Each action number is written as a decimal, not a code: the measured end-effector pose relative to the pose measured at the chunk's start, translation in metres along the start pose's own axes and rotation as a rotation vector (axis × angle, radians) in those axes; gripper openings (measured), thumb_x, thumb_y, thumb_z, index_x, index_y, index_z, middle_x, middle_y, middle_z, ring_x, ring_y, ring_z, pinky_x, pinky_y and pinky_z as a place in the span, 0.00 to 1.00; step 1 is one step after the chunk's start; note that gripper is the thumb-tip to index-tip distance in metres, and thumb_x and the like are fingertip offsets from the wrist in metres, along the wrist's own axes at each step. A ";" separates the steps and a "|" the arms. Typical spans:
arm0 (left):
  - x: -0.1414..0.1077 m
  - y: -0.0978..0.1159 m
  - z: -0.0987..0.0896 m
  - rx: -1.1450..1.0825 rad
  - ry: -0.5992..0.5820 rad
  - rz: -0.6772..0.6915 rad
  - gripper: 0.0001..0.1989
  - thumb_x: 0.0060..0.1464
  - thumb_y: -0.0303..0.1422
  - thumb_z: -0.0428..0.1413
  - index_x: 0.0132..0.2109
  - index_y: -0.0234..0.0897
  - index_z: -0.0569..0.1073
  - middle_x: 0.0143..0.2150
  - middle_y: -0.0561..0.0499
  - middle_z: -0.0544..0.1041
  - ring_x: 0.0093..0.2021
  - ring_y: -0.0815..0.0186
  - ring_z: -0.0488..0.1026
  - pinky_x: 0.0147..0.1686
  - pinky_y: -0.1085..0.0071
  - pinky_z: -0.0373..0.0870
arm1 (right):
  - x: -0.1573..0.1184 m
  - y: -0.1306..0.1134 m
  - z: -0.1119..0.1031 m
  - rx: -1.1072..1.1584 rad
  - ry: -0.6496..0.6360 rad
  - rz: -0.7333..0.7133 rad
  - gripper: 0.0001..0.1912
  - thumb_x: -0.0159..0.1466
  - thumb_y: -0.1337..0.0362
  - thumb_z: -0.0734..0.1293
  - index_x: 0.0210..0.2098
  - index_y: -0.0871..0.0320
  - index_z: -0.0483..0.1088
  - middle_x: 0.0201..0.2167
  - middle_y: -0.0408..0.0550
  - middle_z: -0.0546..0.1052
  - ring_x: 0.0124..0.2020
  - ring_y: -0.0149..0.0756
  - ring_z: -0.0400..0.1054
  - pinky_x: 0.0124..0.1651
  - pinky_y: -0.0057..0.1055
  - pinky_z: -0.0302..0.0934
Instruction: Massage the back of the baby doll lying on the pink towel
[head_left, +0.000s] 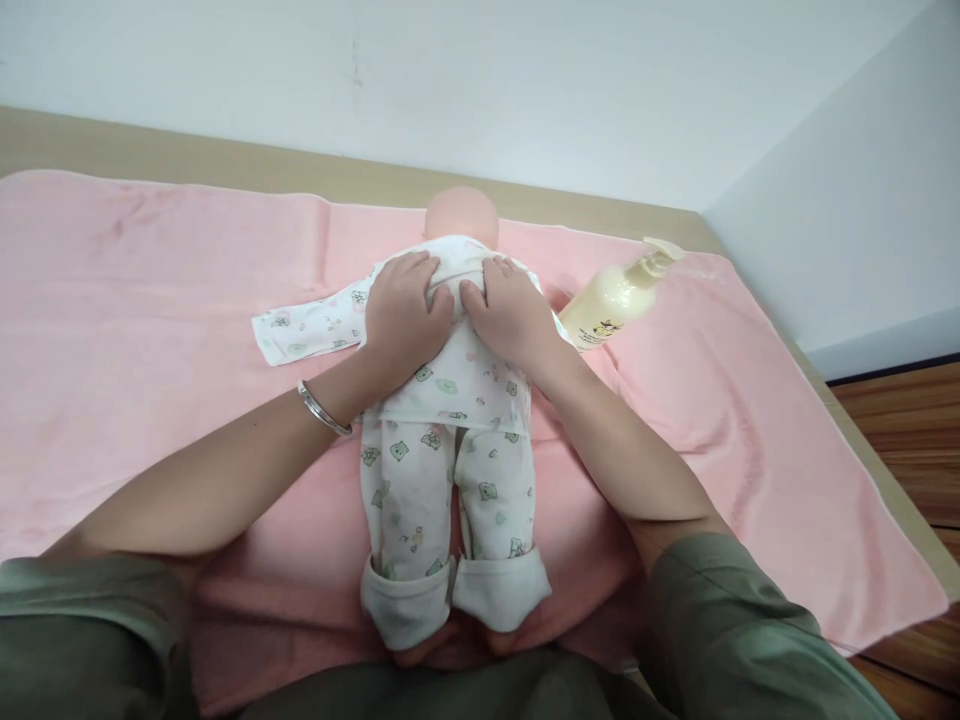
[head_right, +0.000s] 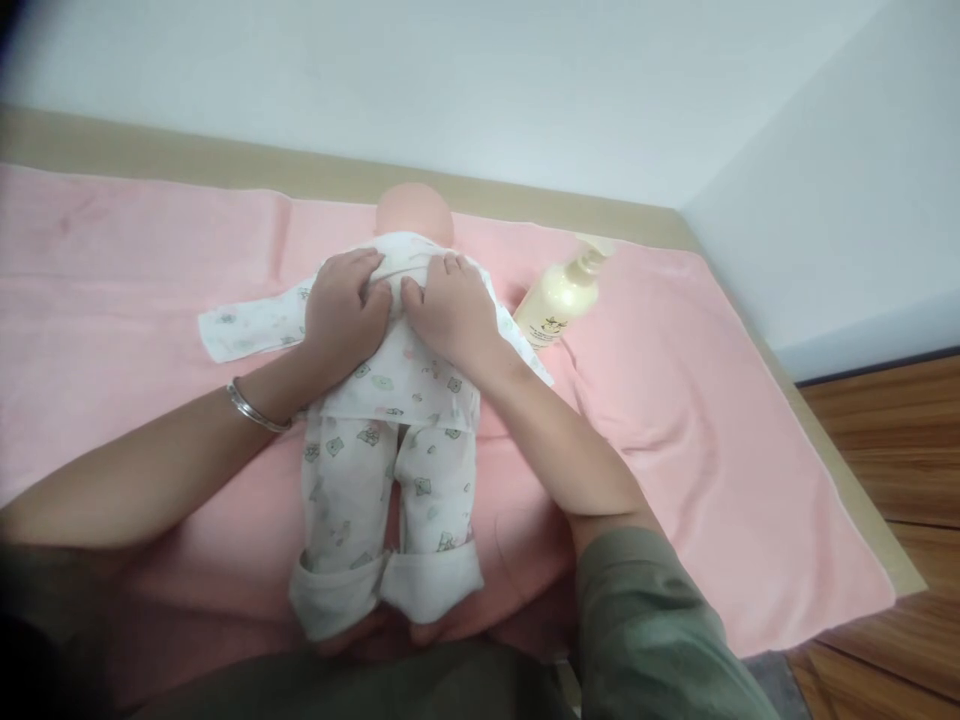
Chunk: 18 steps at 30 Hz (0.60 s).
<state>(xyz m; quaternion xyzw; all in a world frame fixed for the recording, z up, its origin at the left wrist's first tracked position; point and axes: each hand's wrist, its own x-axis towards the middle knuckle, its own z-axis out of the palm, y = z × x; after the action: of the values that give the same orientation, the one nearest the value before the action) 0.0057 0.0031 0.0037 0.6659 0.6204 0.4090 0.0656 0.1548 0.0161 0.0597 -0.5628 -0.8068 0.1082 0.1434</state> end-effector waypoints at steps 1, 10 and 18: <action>0.001 0.000 0.000 0.004 -0.011 -0.020 0.28 0.62 0.36 0.47 0.63 0.29 0.76 0.66 0.35 0.77 0.69 0.47 0.71 0.75 0.49 0.63 | -0.005 -0.003 0.000 -0.033 0.003 -0.004 0.25 0.78 0.59 0.53 0.57 0.71 0.71 0.62 0.68 0.75 0.65 0.57 0.67 0.73 0.53 0.60; 0.001 0.003 -0.004 0.043 -0.026 0.012 0.22 0.63 0.36 0.46 0.53 0.33 0.80 0.61 0.35 0.80 0.66 0.46 0.73 0.72 0.47 0.66 | -0.013 -0.004 -0.008 -0.069 -0.028 -0.025 0.23 0.78 0.55 0.53 0.45 0.62 0.74 0.51 0.64 0.80 0.58 0.56 0.73 0.62 0.51 0.69; -0.006 0.008 -0.004 0.058 0.003 0.059 0.20 0.64 0.36 0.47 0.51 0.36 0.80 0.62 0.39 0.80 0.64 0.49 0.74 0.72 0.48 0.66 | 0.004 0.005 -0.005 0.011 -0.036 -0.002 0.26 0.78 0.53 0.53 0.55 0.67 0.73 0.59 0.66 0.78 0.62 0.57 0.72 0.68 0.54 0.66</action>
<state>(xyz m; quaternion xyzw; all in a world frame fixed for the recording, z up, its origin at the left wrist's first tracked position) 0.0097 -0.0052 0.0083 0.6850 0.6121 0.3937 0.0331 0.1600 0.0214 0.0632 -0.5592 -0.8093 0.1226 0.1318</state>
